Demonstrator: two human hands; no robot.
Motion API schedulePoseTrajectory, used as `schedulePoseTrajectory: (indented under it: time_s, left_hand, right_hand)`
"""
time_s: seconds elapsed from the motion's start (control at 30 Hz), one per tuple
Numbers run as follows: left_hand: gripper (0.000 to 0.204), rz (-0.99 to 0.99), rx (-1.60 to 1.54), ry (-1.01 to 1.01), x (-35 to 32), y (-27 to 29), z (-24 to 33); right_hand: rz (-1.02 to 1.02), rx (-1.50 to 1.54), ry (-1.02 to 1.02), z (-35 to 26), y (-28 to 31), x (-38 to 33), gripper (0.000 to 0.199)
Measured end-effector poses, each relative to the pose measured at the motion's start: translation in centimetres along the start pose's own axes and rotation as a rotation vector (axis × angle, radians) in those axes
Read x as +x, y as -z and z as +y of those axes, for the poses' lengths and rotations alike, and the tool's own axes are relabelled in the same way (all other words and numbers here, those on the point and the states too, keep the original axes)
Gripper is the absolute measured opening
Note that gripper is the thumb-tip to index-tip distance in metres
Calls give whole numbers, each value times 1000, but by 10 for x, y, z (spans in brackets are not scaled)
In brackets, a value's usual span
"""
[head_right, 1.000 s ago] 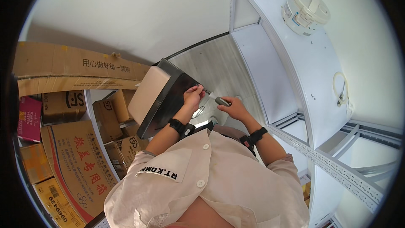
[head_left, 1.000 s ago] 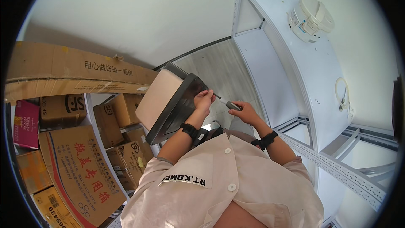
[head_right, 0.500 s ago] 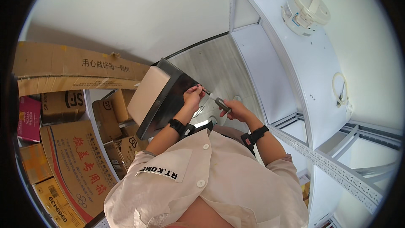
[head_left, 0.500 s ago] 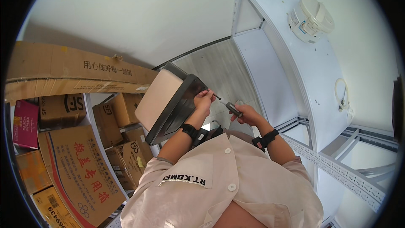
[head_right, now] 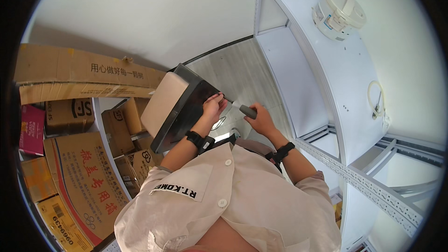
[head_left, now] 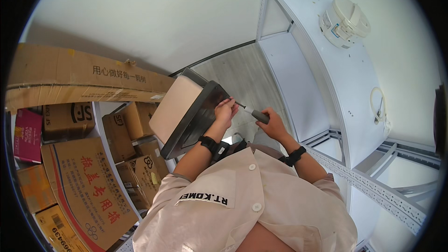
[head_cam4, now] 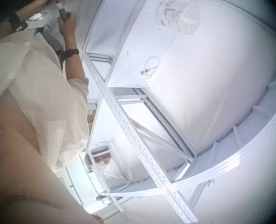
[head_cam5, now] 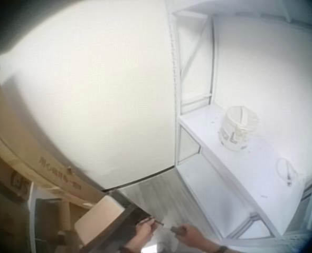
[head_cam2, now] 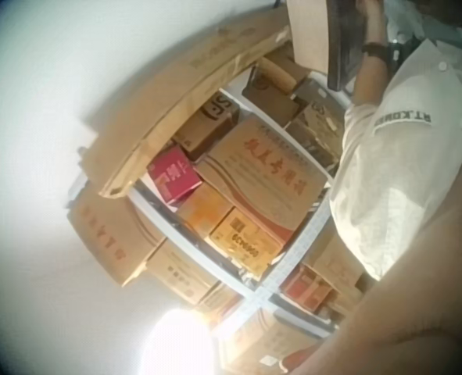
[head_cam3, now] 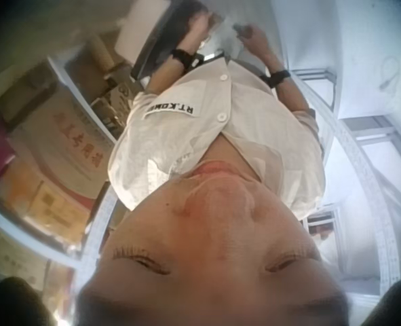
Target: The person uses a screwdriver to tighten screws on the back of a black electronic device, likely a monitor or small TV, held in their hands. They repeatedly insert and turn the screwdriver into multiple screw holes on the device's rear panel.
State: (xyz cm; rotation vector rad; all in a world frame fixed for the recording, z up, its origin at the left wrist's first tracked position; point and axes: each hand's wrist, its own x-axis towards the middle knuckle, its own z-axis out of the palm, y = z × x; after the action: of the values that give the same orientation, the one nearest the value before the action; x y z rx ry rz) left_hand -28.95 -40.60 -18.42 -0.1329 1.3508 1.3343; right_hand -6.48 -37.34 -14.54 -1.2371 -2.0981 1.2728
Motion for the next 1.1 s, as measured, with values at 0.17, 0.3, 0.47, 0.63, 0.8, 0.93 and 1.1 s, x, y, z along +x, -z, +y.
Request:
schedulePoseTrajectory:
  time_s: [0.17, 0.3, 0.47, 0.63, 0.8, 0.93, 1.1]
  left_hand:
    - [8, -9, -22, -35, -1, -3, -3]
    - [8, -10, -14, -67, 4, 3, -8]
    - [10, -16, -40, -28, 1, -1, -4]
    - [11, -11, -55, 15, -7, -5, 2]
    - [7, -22, -37, -21, -3, -7, -1]
    - [5, 10, -41, -40, 2, -7, -6]
    - [6, 44, -38, -77, 4, -7, -9]
  right_hand:
    - [-181, 512, -309, 21, 0, 6, 26]
    - [-481, 955, -690, 21, 12, 10, 27]
    - [-429, 585, -483, 21, 10, 11, 29]
    - [18, -1, 160, 3, 12, 2, 33]
    - [45, -26, 286, -6, 12, 3, 34]
    - [-277, 698, -467, 9, 10, 6, 33]
    - [-519, 855, -605, 15, 19, 12, 32]
